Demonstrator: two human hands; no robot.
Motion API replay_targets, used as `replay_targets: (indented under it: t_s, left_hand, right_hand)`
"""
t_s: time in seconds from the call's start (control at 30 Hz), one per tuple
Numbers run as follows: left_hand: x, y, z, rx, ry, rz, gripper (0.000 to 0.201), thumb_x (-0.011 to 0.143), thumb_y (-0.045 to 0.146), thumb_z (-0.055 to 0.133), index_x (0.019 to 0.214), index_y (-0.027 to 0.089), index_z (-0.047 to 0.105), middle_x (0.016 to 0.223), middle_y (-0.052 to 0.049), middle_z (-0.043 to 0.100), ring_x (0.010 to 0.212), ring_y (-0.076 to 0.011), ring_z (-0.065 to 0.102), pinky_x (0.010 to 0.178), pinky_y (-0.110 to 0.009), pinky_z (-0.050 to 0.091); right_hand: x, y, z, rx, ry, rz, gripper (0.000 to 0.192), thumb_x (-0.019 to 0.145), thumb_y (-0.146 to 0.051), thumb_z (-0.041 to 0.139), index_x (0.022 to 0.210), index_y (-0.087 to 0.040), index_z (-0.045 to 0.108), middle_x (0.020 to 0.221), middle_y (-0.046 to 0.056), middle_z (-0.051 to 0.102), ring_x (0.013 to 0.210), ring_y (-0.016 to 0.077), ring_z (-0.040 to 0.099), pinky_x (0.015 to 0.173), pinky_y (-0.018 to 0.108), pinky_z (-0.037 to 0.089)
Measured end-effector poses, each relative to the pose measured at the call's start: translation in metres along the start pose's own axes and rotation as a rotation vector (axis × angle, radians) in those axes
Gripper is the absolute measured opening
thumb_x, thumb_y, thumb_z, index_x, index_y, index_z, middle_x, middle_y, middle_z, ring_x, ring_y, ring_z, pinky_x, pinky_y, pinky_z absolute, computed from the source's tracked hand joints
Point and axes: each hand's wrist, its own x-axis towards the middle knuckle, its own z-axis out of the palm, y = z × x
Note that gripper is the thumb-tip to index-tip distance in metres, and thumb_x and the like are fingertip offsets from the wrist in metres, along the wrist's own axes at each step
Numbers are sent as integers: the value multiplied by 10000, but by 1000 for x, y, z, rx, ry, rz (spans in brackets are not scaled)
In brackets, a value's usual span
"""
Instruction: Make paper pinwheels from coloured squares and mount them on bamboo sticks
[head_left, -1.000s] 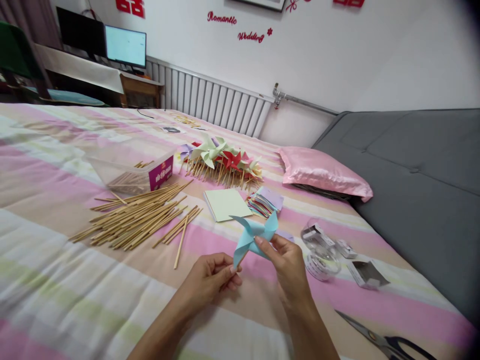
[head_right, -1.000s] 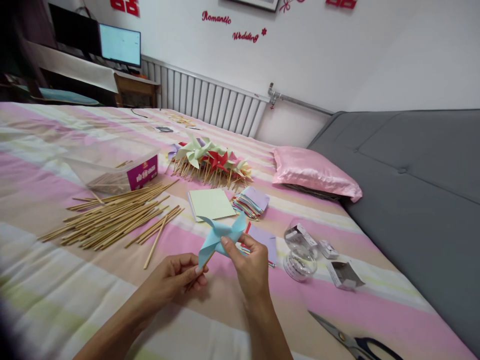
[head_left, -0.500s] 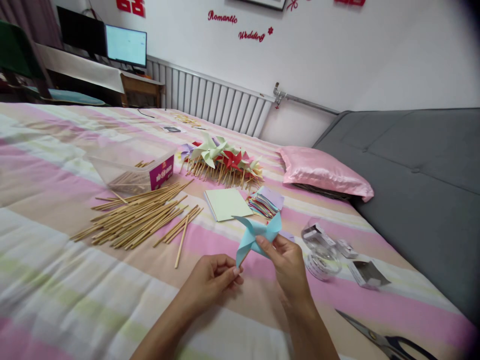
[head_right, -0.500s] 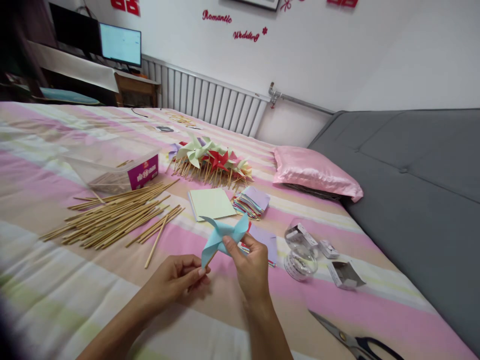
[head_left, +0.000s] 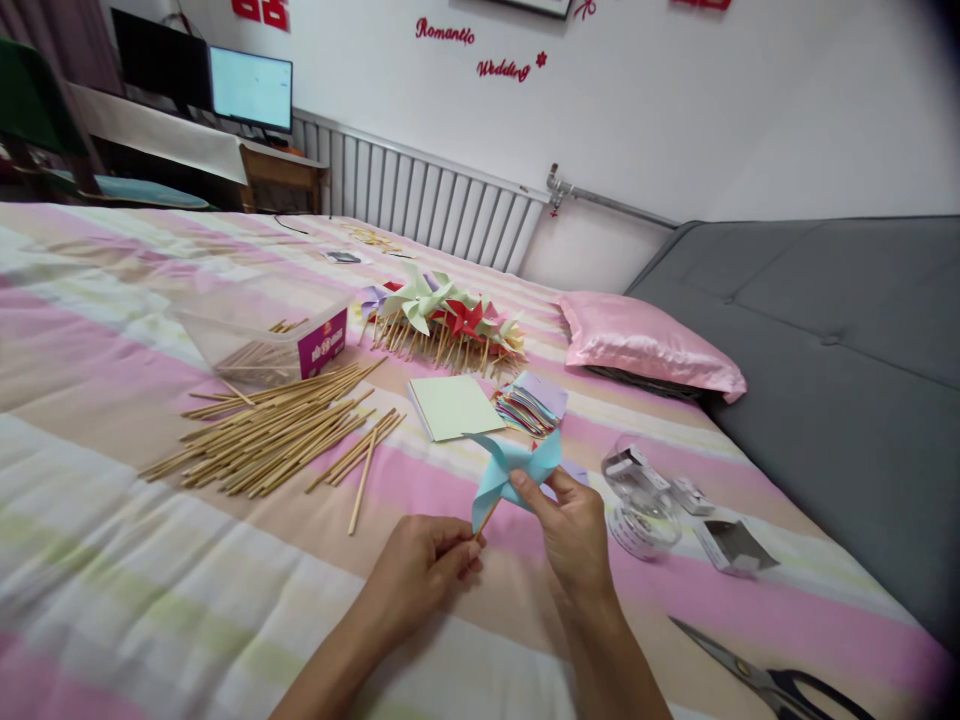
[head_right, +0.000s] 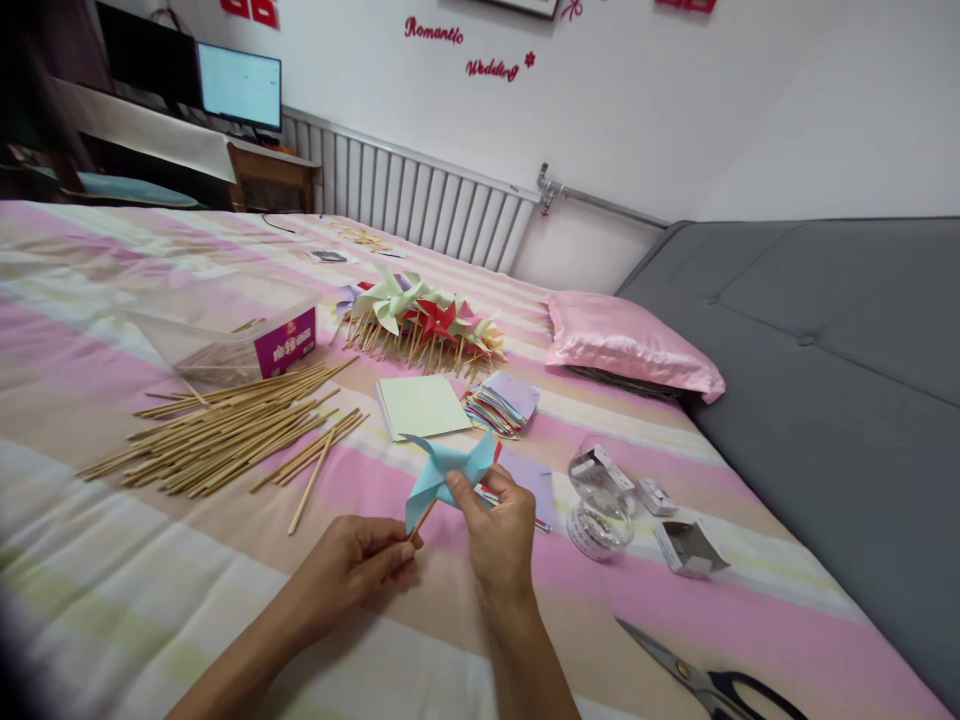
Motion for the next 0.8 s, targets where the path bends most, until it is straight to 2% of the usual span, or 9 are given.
replay_targets:
  t_s: [0.27, 0.8]
  left_hand:
    - [0, -1, 0, 28, -28, 15, 285, 807, 336, 493, 608, 156, 588, 591, -17, 603, 554, -131, 524, 530, -222, 341]
    - [1, -4, 1, 48, -29, 8, 274, 804, 291, 486, 598, 137, 580, 558, 1, 571, 514, -93, 471, 501, -199, 316]
  right_hand:
    - [1, 2, 0, -39, -5, -8, 211, 724, -362, 675, 678, -157, 688, 758, 41, 665, 825, 218, 586, 799, 352, 457]
    - [2, 8, 2, -19, -21, -21, 194, 720, -357, 680, 743, -169, 719, 809, 36, 702, 903, 243, 603, 842, 366, 452]
